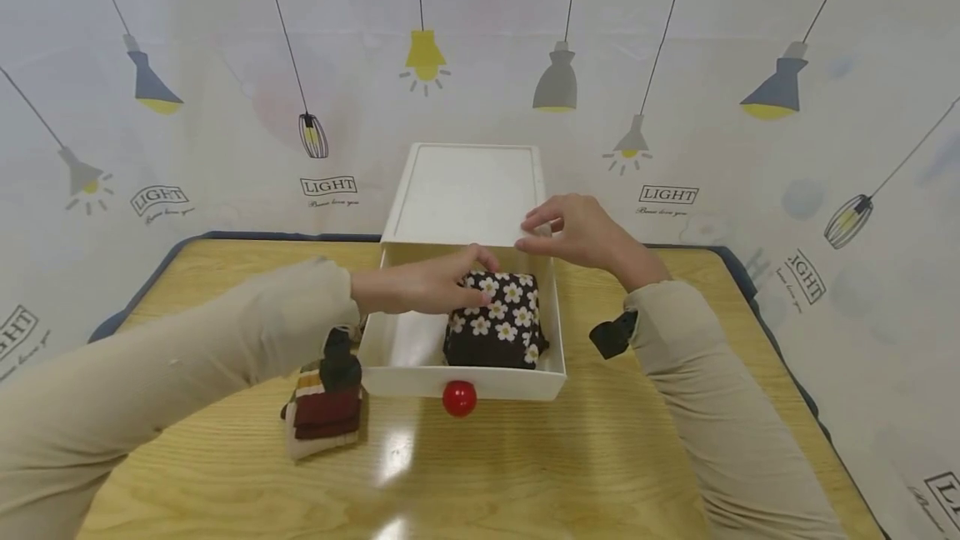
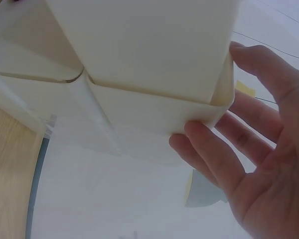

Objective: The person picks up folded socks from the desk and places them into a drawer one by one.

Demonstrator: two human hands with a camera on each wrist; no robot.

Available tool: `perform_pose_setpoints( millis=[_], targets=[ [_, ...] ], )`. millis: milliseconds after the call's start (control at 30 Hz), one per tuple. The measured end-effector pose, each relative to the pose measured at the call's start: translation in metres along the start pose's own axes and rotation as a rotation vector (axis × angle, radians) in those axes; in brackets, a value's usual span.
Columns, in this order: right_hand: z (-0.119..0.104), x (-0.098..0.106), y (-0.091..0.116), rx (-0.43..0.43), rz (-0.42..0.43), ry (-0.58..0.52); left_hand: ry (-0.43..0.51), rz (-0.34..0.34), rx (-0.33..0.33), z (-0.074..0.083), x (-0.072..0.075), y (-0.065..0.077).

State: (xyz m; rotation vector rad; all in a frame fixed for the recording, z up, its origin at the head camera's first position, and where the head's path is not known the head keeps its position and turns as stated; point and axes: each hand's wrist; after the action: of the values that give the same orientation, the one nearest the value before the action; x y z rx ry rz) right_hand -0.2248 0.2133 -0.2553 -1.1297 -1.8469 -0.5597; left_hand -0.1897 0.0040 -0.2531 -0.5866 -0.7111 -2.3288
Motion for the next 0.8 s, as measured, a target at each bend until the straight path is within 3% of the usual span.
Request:
perform_pose_setpoints(
  millis=[433,700,800],
  targets=[
    [0.002,-0.001,0.001,0.001,-0.001,0.000,-0.115,0.048,-0.100,-0.002,0.002,0.001],
    [0.002,0.000,0.000,-0.004,-0.002,0.008,-0.204,0.058,-0.255,-0.010,0.010,0.015],
    [0.001,0.000,0.000,-0.006,-0.003,0.010,-0.148,0.058,-0.313,-0.014,0.016,0.025]
  ],
)
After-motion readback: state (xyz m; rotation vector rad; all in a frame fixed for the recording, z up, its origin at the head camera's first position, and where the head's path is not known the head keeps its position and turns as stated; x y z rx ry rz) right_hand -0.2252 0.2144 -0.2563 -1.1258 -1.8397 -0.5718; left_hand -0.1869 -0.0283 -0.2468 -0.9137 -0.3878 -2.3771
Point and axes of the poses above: each hand's wrist, its own y-axis away from the middle knuckle, its own x-axis out of the back of the hand, z = x × y, and after that the axes turned 2 degrees about -z, right-handed
